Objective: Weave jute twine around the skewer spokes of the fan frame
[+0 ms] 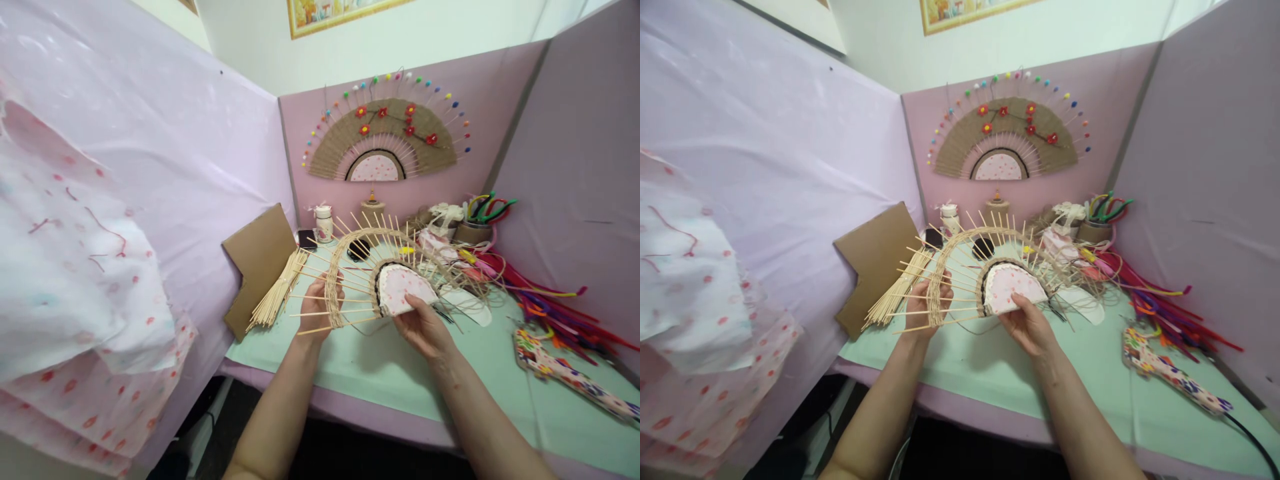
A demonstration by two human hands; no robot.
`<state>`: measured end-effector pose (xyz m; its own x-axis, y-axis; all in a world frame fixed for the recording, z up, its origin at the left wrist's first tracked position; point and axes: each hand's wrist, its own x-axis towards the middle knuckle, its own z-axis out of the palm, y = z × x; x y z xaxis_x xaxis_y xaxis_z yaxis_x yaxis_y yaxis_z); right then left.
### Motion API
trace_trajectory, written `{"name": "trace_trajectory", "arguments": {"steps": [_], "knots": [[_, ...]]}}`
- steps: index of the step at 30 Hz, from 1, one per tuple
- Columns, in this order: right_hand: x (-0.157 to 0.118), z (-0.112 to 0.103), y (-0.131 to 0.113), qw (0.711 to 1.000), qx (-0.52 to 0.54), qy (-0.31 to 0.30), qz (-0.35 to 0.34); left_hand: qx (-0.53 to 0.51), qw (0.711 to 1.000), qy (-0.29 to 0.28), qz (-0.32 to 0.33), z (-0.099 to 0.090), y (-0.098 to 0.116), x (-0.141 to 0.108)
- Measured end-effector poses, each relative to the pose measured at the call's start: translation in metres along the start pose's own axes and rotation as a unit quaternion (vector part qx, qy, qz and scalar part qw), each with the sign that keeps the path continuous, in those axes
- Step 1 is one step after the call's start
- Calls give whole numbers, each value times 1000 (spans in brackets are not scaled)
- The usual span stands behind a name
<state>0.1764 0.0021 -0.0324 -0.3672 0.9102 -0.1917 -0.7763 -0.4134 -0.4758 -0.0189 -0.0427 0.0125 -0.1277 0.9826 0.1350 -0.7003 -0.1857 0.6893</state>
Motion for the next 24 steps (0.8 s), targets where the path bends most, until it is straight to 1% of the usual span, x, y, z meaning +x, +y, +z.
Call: {"name": "trace_trajectory", "arguments": {"steps": [4,8,11,14,17,21,24], "knots": [[1,-3,-1,1000,-13,-11,1,16,999,-27,-10,-2,10,6],[3,-5,-3,1000,-9,-17,1,34,994,-78,-67,-12,27,4],[3,-5,-2,1000,1,-28,2,74,989,-97,-84,-19,37,1],[3,-5,-1,1000,10,-28,4,115,987,-82,-78,-21,40,-1],[5,-8,-1,999,14,-35,6,151,985,-50,-64,-17,36,-1],[8,-15,-3,998,9,-67,16,152,988,-24,-27,-12,29,-3],[10,-20,-3,996,17,-90,21,153,988,-21,-19,-11,29,-4]]}}
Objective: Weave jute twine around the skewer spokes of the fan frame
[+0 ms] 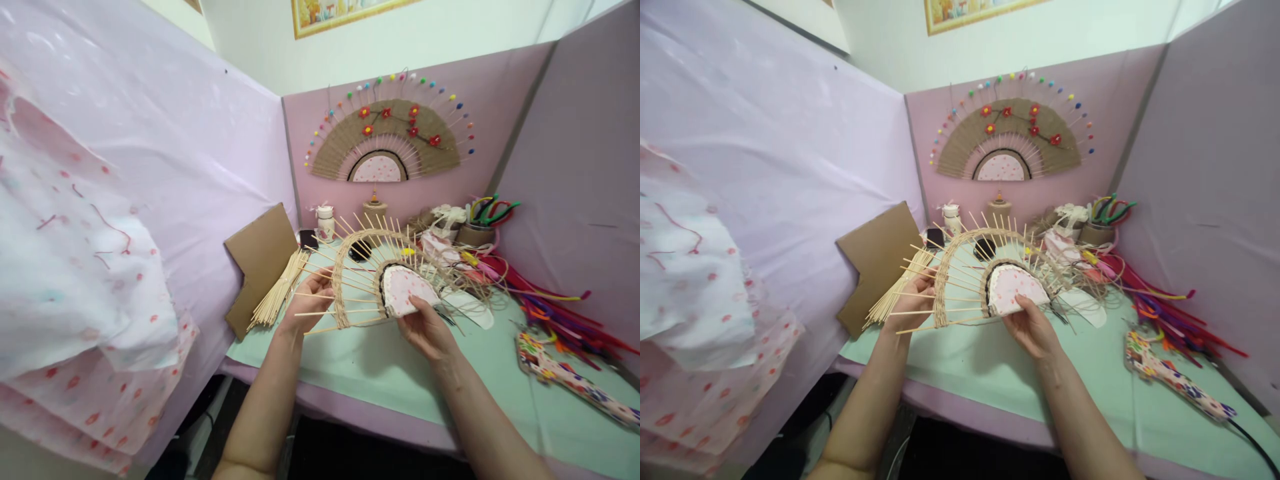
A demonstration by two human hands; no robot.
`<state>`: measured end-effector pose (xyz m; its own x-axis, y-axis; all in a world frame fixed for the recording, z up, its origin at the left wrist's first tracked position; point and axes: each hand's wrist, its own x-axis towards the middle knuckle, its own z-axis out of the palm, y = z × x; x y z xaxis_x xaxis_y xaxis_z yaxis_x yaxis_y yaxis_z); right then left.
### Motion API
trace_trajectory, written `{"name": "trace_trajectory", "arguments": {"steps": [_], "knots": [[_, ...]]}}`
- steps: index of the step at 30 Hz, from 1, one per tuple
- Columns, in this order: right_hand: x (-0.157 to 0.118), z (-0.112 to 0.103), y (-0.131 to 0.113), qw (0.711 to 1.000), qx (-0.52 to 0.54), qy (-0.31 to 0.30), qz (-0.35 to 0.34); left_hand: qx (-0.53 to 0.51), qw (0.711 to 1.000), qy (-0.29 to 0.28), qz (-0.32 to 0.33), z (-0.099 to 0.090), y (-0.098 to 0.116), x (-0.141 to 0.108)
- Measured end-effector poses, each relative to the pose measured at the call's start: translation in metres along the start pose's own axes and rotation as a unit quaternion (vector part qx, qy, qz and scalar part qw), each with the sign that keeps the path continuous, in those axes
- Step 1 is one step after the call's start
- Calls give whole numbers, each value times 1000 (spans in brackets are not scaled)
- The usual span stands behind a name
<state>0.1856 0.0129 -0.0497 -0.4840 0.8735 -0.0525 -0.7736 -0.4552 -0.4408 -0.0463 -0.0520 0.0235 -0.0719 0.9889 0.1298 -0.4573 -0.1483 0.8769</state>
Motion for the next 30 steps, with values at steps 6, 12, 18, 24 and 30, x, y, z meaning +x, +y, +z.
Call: {"name": "trace_trajectory", "arguments": {"steps": [6,12,18,24,30], "knots": [[0,-2,1,1000,-1,-4,-4,33,998,-28,35,-9,6,8],[-2,0,1,1000,-7,7,2,122,983,-94,105,-23,19,21],[-3,1,1,1000,-10,25,6,158,982,-72,77,-26,19,24],[-5,6,2,999,-2,53,4,143,985,-5,100,-15,10,21],[-5,7,2,999,-6,41,9,176,976,9,125,-16,13,21]]}}
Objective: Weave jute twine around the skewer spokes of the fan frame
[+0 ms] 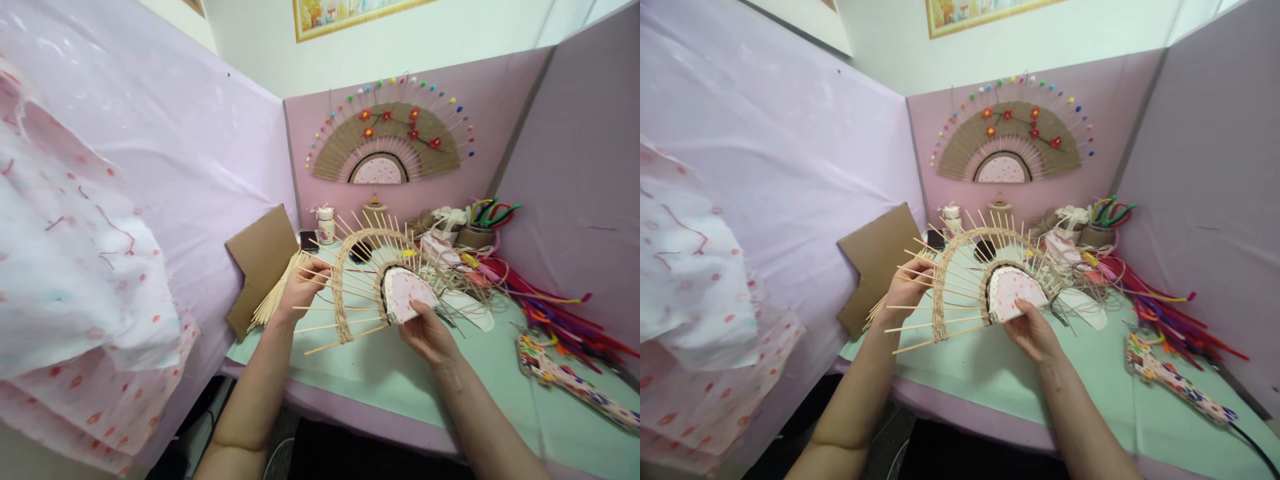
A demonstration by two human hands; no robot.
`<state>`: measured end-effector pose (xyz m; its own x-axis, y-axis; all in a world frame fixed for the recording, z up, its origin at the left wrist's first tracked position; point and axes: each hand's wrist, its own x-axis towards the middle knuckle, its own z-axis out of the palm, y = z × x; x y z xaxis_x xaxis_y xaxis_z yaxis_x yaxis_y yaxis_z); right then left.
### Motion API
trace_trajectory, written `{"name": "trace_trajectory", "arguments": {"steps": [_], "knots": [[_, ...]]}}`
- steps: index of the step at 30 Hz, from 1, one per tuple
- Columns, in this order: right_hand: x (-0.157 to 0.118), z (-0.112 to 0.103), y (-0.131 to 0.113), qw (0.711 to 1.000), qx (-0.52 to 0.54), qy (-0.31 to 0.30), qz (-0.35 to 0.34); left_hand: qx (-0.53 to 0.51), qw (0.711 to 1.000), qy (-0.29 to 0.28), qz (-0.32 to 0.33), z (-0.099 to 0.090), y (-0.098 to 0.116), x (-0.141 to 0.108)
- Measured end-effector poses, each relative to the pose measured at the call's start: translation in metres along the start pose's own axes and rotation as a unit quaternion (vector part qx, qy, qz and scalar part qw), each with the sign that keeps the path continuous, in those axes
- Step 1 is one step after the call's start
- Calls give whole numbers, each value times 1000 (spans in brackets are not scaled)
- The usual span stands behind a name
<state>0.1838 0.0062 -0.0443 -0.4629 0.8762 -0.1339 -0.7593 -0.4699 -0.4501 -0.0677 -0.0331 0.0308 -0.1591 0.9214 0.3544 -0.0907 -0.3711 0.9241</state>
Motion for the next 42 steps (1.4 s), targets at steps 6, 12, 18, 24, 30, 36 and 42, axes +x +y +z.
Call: {"name": "trace_trajectory", "arguments": {"steps": [6,12,18,24,30,36,42], "knots": [[2,-4,0,1000,-10,-24,-3,19,1000,0,12,-1,3,3],[2,-5,2,999,-24,-31,-3,41,998,-39,10,-9,5,6],[1,-2,5,999,-24,-24,-4,96,992,-72,35,-22,25,16],[2,1,3,1000,-14,-23,0,56,997,-49,36,-33,29,18],[3,1,2,1000,-12,-25,8,23,999,3,45,-28,26,18],[3,1,2,999,15,-24,39,-33,996,53,62,-4,12,24],[2,-4,2,997,6,-61,52,-109,991,60,50,29,1,21]]}}
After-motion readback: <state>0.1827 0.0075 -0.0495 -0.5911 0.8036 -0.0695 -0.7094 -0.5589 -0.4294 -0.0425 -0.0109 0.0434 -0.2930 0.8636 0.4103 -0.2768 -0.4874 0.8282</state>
